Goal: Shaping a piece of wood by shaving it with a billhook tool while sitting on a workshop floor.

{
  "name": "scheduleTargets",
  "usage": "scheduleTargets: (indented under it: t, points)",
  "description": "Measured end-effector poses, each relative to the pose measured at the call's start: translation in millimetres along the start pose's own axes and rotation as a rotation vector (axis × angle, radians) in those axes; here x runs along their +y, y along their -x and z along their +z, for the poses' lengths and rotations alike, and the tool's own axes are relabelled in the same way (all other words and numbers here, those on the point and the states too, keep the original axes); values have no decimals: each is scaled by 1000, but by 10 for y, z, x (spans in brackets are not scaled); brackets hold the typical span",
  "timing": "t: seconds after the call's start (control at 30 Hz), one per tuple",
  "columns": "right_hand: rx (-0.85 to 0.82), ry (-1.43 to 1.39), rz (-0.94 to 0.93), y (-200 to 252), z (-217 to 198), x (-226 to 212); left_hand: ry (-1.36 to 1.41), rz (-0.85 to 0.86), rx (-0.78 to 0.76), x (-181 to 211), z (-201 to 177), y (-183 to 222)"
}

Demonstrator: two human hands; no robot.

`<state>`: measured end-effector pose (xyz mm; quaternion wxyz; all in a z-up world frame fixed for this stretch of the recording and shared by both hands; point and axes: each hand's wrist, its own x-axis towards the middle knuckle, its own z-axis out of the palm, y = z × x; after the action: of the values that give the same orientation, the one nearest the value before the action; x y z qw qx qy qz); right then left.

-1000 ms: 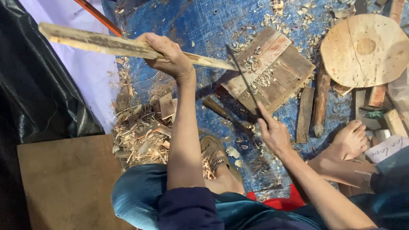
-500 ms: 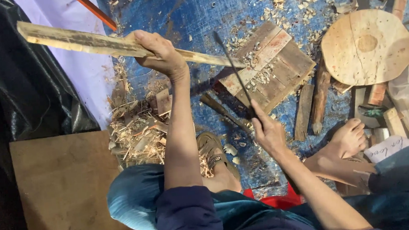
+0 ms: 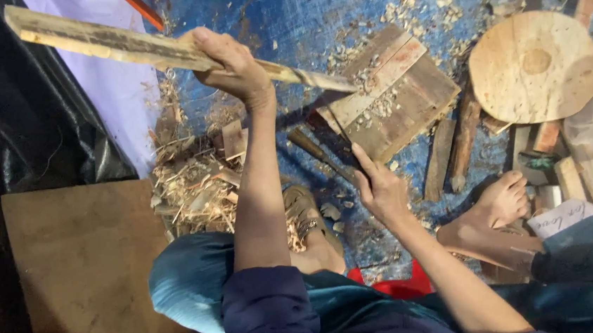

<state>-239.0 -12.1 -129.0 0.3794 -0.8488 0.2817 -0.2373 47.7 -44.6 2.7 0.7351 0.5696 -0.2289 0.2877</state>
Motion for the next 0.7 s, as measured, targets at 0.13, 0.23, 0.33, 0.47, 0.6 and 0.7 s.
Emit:
scheduleTargets:
  t: [0.13, 0.23, 0.33, 0.47, 0.6, 0.7]
  points:
    - [-9, -76, 57, 40, 190, 464, 42, -18, 3, 33, -1, -15]
    - [-229, -48, 333, 100, 305, 802, 29, -46, -17, 81, 6, -1]
    - [-165, -122, 308, 245, 290, 776, 39, -15, -49, 181, 1, 84]
    - [-157, -126, 338, 184, 303, 755, 45, -62, -86, 314, -49, 64]
    - [-203, -18, 395, 140, 289, 857, 132, -71, -243, 285, -162, 6]
    - [-263, -9, 445, 121, 267, 853, 175, -4, -208, 444, -265, -199]
